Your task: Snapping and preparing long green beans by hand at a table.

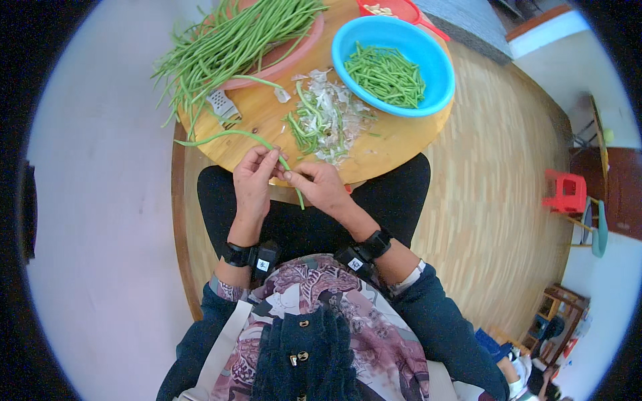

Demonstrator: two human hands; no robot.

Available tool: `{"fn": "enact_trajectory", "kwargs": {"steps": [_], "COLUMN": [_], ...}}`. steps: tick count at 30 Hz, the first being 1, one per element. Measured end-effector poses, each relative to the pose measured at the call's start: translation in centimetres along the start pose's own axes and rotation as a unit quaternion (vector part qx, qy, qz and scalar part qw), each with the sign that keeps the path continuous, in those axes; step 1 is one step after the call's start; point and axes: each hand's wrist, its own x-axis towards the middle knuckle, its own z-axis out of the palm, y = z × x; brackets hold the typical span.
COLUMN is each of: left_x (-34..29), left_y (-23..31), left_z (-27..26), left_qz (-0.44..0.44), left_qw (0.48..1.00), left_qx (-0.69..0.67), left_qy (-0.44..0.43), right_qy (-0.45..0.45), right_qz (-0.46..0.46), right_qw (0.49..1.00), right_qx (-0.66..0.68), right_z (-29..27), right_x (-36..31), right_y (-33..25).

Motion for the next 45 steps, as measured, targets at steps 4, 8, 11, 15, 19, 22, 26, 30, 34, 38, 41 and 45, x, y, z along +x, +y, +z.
{"fn": "enact_trajectory", "kwargs": {"steps": [4, 8, 11, 15, 19, 22, 26, 30, 34, 38, 41, 45], "left_x": [0.1, 0.9, 1.1, 1.1, 0.8, 0.6, 0.3, 0.5, 0.0, -0.1, -0.5, -1.0], "left_y": [0.5, 1.2, 1.6, 0.9, 0.6, 0.2, 0.1, -0.9, 0.5, 0.8, 0.6, 0.5], "left_z": [-0.4, -1.1, -1.3, -2.1, -1.8, -1.4, -1.0, -2.1, -1.1, -0.5, 0.1, 0.7], "left_qz": [-0.017, -0.004, -0.010, -0.007, -0.058, -0.074, -0.075, -0.086, -0.081, -0.064, -0.065, -0.074], "left_qw": [1.000, 0.999, 0.998, 0.998, 0.996, 0.996, 0.997, 0.996, 0.996, 0.998, 0.997, 0.995], "left_qx": [-0.010, -0.032, -0.037, -0.051, -0.059, -0.045, -0.013, -0.027, -0.022, -0.006, 0.005, -0.004], "left_qy": [-0.011, 0.030, 0.053, 0.034, 0.029, 0.020, 0.006, 0.022, 0.000, -0.027, -0.046, -0.072], "right_qy": [-0.013, -0.041, -0.061, -0.061, -0.081, -0.100, -0.114, -0.142, -0.074, -0.003, -0.004, -0.028], "right_qz": [-0.022, -0.081, -0.129, -0.191, -0.250, -0.283, -0.350, -0.363, -0.012, 0.047, 0.119, 0.095], "right_qw": [0.999, 0.990, 0.982, 0.968, 0.947, 0.939, 0.908, 0.912, 0.973, 0.954, 0.959, 0.985], "right_qx": [-0.036, -0.104, -0.125, -0.148, -0.183, -0.169, -0.200, -0.129, 0.219, 0.297, 0.257, 0.145], "right_z": [-0.8, -1.4, -1.5, -1.1, -0.9, -0.7, -0.4, 0.2, -1.5, -2.3, -1.8, -0.7], "right_x": [-0.3, -0.7, -1.3, -2.2, -2.5, -2.4, -2.7, -4.0, -3.4, -1.8, -1.8, -1.6], "right_y": [0.1, 0.4, 0.8, -0.4, -1.4, -2.4, -3.6, -5.7, -3.3, -1.4, -0.3, 0.0]}}
